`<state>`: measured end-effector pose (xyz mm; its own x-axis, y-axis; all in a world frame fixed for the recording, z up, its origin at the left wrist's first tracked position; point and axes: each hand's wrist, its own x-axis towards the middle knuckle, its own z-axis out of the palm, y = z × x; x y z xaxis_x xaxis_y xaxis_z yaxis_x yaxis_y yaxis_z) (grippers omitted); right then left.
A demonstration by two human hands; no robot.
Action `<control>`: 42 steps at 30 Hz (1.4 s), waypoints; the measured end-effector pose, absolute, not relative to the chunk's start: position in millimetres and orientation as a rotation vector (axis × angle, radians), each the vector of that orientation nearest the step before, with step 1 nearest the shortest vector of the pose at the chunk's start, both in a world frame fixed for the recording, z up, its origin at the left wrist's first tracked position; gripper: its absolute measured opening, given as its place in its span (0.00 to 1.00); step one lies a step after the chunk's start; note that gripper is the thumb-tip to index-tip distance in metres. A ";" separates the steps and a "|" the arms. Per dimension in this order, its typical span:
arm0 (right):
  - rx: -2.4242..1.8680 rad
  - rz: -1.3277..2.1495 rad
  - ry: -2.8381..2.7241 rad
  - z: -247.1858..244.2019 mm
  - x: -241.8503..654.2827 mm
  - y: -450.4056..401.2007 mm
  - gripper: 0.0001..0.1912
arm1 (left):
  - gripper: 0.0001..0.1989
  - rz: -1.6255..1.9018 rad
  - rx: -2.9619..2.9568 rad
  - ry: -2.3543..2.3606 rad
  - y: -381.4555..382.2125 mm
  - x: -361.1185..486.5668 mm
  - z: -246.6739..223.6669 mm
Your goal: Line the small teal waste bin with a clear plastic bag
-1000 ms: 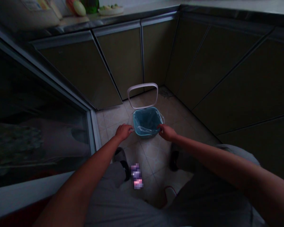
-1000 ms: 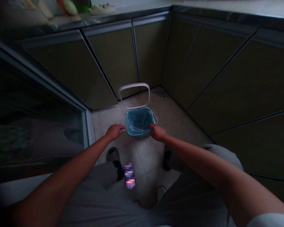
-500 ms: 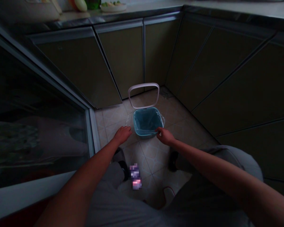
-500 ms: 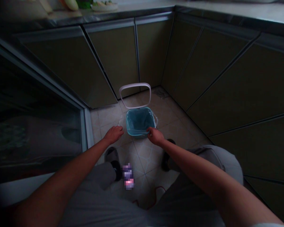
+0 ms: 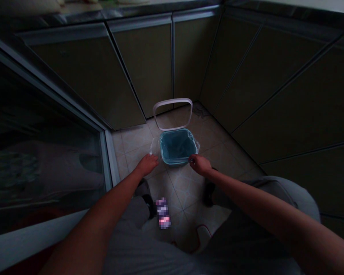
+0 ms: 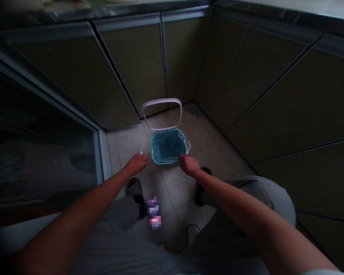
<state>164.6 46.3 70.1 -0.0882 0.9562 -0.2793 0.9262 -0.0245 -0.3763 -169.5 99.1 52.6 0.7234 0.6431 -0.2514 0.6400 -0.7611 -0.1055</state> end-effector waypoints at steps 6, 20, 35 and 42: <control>-2.061 0.575 -2.285 71.3 166.8 46.0 0.11 | 0.12 0.354 -2.972 -1.163 98.9 -164.1 52.4; -2.012 0.583 -2.265 71.6 170.2 45.8 0.11 | 0.14 0.287 -2.969 -1.214 95.5 -152.8 71.2; -2.012 0.624 -2.207 62.6 187.4 47.2 0.11 | 0.08 0.191 -2.891 -1.421 80.5 -127.1 71.0; -2.114 0.672 -1.986 65.6 200.8 47.2 0.14 | 0.06 0.169 -2.917 -1.359 78.5 -127.1 69.2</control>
<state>200.8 47.2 65.6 0.0146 0.9777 -0.2095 0.9039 -0.1025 -0.4153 -127.1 78.5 69.2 0.6393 0.7581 -0.1289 0.7666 -0.6415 0.0286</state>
